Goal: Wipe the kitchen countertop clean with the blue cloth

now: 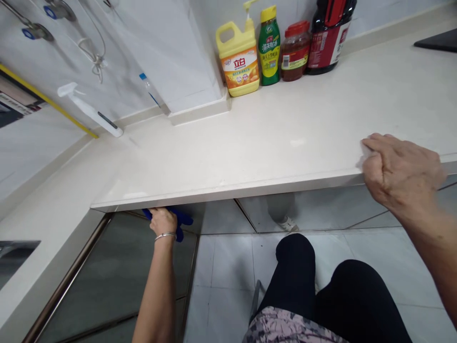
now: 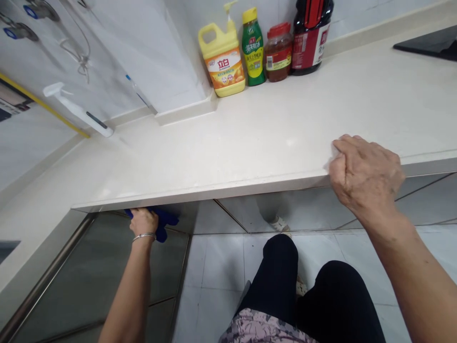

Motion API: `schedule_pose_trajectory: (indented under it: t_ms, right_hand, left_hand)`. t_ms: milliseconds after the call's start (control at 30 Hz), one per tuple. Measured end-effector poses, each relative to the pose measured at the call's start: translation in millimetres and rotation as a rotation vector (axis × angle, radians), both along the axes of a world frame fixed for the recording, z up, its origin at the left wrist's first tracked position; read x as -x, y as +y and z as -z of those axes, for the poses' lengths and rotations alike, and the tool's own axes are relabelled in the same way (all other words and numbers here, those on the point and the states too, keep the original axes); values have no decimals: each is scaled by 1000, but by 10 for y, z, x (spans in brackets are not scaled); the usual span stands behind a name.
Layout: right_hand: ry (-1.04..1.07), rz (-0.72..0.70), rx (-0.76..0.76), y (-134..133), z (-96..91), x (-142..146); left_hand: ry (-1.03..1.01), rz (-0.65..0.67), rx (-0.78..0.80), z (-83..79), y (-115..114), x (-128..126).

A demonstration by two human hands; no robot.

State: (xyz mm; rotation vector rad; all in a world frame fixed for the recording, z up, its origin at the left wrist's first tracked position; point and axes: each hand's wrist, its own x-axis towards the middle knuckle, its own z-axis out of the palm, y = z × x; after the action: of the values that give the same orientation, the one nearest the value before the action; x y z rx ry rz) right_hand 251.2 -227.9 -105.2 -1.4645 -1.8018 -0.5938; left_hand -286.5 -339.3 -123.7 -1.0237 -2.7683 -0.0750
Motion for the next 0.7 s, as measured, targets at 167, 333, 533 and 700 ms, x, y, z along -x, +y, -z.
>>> schedule_pose_trajectory:
  t_ms: [167, 333, 533, 700]
  right_hand:
    - [32, 75, -68, 93, 110, -24]
    - [44, 121, -50, 123, 155, -32]
    - [43, 107, -141, 105, 127, 21]
    - [58, 70, -159, 79, 51, 106]
  left_hand:
    - [-4, -58, 51, -37, -40, 585]
    - [-16, -160, 103, -85, -58, 1131]
    - [38, -218, 69, -153, -26, 1375]
    - [64, -117, 37, -261, -5, 1030]
